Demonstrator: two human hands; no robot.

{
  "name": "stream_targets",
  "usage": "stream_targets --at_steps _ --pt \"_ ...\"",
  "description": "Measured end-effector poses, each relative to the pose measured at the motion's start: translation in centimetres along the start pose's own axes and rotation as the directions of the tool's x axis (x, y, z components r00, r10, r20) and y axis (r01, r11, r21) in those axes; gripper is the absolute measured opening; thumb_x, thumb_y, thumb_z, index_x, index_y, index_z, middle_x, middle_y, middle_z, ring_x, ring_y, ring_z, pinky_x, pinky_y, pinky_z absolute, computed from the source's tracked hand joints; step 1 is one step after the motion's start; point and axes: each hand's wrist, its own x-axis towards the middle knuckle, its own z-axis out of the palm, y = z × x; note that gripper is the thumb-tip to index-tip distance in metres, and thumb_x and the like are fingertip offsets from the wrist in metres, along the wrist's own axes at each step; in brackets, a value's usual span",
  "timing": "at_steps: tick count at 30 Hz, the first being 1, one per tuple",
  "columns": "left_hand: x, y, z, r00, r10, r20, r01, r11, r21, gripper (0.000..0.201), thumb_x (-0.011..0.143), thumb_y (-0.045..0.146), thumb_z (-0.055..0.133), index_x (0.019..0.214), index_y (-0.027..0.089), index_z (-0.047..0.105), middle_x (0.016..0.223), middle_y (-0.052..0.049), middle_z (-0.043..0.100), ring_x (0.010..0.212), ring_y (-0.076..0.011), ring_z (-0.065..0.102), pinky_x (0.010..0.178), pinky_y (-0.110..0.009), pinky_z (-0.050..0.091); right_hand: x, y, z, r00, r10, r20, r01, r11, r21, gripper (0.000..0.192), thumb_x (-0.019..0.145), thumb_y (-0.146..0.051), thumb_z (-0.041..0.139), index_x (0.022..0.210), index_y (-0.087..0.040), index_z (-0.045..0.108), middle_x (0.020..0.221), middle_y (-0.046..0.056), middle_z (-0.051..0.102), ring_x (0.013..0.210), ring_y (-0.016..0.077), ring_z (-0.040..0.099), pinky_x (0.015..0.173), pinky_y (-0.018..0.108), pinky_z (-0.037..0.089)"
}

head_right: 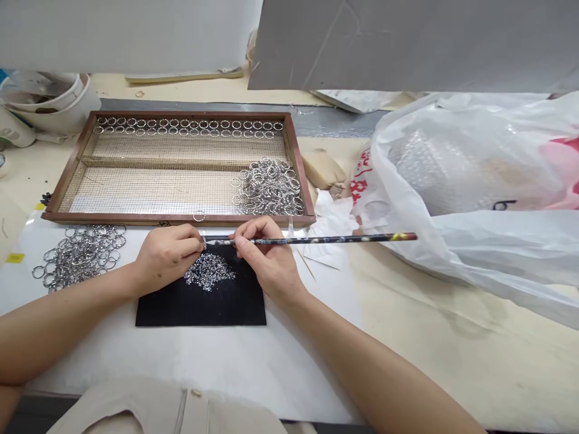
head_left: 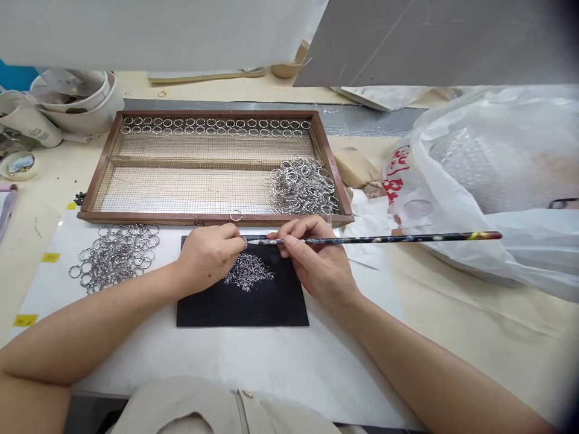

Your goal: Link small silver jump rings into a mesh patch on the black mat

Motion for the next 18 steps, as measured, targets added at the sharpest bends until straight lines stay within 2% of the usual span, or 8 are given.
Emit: stream_targets --at_steps 8,18 --pt "-0.01 0.01 -0.03 1.000 -0.002 0.003 0.002 1.000 0.004 0.023 0.086 0.013 0.048 0.068 0.015 0.061 0.071 -0.001 0.065 0.061 -0.0106 0.060 0.049 -0.021 0.041 -0.07 0.07 -0.02 1.000 0.004 0.004 -0.004 1.000 -0.023 0.015 0.083 -0.022 0.061 0.076 -0.023 0.048 0.075 -0.003 0.055 0.066 0.0120 0.053 0.062 0.031 0.039" --pt "-0.01 0.03 -0.07 1.000 -0.006 0.010 0.005 1.000 0.010 0.023 0.087 0.013 0.048 0.068 0.015 0.061 0.071 -0.001 0.065 0.061 -0.0106 0.061 0.049 -0.021 0.041 -0.03 0.01 -0.01 1.000 0.006 0.005 -0.005 0.999 -0.044 0.014 0.083 -0.021 0.061 0.076 -0.023 0.048 0.076 -0.004 0.055 0.064 0.0114 0.050 0.063 0.031 0.040"
